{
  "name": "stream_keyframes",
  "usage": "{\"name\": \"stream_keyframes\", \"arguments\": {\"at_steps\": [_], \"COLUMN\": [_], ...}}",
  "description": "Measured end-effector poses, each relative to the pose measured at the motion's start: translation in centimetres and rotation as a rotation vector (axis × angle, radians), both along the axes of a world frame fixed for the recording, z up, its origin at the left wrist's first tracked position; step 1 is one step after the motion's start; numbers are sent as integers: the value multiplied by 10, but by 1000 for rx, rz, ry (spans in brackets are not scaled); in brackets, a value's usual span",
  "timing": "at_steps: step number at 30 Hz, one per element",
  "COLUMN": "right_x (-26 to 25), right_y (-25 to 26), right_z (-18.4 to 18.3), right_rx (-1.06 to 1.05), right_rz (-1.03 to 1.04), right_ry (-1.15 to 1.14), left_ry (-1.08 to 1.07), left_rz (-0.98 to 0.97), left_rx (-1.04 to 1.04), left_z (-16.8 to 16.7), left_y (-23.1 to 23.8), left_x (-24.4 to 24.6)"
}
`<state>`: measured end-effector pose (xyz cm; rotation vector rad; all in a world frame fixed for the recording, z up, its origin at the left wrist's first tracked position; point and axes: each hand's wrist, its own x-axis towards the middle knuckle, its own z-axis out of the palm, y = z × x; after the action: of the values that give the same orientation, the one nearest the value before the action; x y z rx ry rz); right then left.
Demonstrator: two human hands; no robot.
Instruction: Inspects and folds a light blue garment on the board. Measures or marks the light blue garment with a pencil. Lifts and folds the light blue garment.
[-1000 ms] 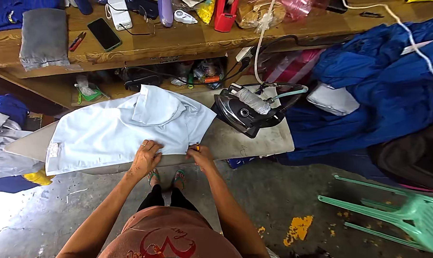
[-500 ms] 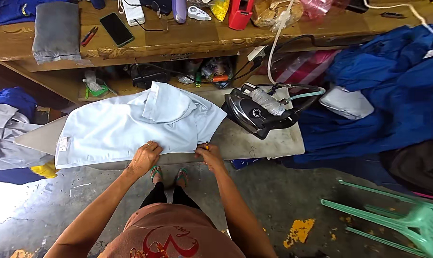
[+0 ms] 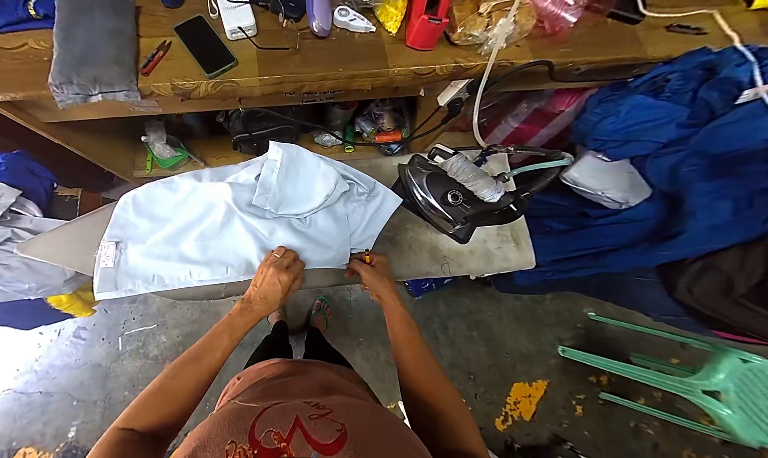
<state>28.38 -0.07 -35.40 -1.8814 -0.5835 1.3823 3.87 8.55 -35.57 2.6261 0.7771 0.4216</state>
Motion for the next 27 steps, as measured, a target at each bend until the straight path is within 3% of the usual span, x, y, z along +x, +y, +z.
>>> {"name": "stream_keyframes", "arguments": {"at_steps": [6, 18, 27], "right_x": [3, 8, 1], "right_y": [1, -3, 4], "right_z": [1, -4, -2], "right_rx": [-18, 25, -89], "right_rz": [29, 15, 184], "right_ry": [3, 77, -311], "left_ry": [-201, -234, -198], "left_rz": [-122, -135, -124], "left_rx": [-85, -71, -25], "left_z": [-20, -34, -35], "left_y": [-10, -13, -14], "left_x": [65, 62, 61]}}
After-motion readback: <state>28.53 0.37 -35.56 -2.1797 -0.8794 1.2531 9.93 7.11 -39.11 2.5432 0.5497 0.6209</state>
